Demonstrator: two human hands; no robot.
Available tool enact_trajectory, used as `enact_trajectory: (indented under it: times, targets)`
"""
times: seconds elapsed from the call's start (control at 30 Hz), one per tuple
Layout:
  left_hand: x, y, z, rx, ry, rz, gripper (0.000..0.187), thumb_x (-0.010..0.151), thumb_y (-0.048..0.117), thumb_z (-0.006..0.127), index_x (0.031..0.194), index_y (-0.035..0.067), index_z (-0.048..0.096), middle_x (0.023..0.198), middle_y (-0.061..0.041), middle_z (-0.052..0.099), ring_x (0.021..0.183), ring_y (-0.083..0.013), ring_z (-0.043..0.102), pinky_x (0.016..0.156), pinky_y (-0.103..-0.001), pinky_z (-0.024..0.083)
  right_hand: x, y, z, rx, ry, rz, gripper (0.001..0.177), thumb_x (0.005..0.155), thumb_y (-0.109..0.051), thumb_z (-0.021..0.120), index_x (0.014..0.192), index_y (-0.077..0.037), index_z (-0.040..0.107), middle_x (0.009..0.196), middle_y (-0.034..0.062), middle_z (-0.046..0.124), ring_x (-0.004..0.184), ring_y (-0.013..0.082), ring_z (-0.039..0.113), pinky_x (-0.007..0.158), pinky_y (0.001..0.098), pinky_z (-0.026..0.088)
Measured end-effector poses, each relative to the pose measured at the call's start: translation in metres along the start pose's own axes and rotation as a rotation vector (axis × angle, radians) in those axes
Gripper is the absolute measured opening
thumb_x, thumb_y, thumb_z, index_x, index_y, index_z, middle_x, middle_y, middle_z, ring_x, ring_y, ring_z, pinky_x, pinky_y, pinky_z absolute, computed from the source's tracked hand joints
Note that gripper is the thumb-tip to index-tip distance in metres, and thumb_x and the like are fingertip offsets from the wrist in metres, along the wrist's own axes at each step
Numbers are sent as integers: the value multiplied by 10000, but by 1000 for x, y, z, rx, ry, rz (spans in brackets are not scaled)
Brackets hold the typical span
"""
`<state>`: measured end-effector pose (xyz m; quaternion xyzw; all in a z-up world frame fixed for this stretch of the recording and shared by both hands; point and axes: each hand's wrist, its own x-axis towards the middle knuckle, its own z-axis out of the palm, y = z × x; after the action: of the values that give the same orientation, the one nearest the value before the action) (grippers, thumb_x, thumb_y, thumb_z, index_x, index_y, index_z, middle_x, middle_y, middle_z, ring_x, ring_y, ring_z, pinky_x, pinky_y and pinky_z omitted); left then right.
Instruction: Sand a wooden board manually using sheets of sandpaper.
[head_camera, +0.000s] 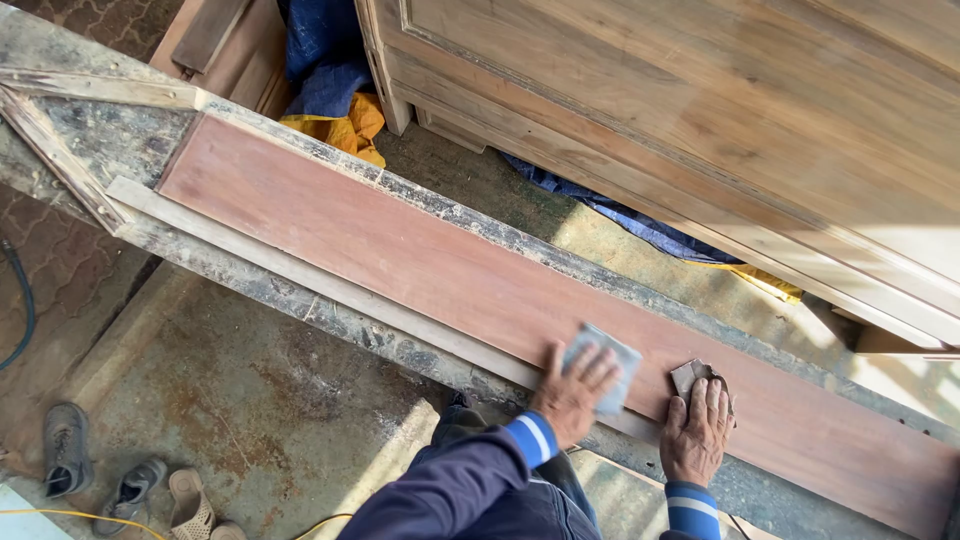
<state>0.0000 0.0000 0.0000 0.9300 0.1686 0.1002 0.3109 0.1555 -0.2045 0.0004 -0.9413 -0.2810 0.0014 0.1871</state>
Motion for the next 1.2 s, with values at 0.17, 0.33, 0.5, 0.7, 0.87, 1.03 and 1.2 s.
enact_trajectory:
  times: [0.17, 0.33, 0.5, 0.7, 0.87, 1.03, 1.2]
  targets:
    - [-2, -51, -28, 283, 47, -11, 811, 836, 77, 613, 1591, 253, 371, 1716, -83, 242, 1592, -333, 160, 1230, -687, 106, 0, 6, -5, 6, -8, -51, 544, 1064, -350, 495, 1521, -55, 508, 1651, 198, 403, 1559, 391, 310, 1277, 530, 215]
    - [1, -160, -120, 358, 182, -339, 724, 929, 302, 694, 1549, 193, 336, 1664, -147, 249, 1531, -341, 203, 1184, -747, 87, -1, -1, -4, -4, 2, 8, 563, 1051, -348, 506, 1530, -52, 506, 1648, 199, 404, 1546, 390, 309, 1260, 541, 199]
    - [12, -96, -44, 260, 426, -303, 739, 812, 179, 770, 1469, 212, 434, 1644, -156, 286, 1530, -386, 198, 1195, -760, 65, 0, -5, 1, 20, 5, 60, 576, 1042, -358, 513, 1528, -49, 500, 1643, 208, 397, 1541, 382, 310, 1242, 557, 189]
    - [22, 9, -1, 302, -210, 113, 787, 877, 203, 598, 1603, 240, 298, 1728, -55, 141, 1600, -299, 107, 1258, -648, 4, -1, 1, 2, -23, -20, 34, 573, 1050, -356, 506, 1534, -49, 494, 1650, 204, 389, 1549, 379, 311, 1258, 550, 191]
    - [-30, -106, -36, 1036, -53, -124, 815, 978, 390, 529, 1710, 339, 175, 1773, -20, 163, 1626, -225, 121, 1320, -464, 66, 2, -13, -9, 18, -17, 45, 559, 1049, -338, 499, 1523, -41, 507, 1636, 219, 393, 1534, 387, 306, 1236, 551, 188]
    - [-53, -156, -135, 348, 168, -416, 747, 933, 460, 580, 1584, 274, 264, 1653, -114, 311, 1514, -312, 300, 1184, -691, 180, 0, -11, -3, 6, 10, 41, 551, 1066, -346, 499, 1531, -49, 502, 1652, 208, 390, 1556, 375, 304, 1264, 542, 191]
    - [-24, -57, -39, -63, 295, -355, 780, 771, 57, 711, 1498, 143, 444, 1588, -173, 400, 1501, -332, 313, 1255, -572, 297, -1, -14, -5, 2, 4, 55, 561, 1056, -342, 497, 1538, -55, 492, 1650, 206, 389, 1553, 375, 304, 1262, 539, 185]
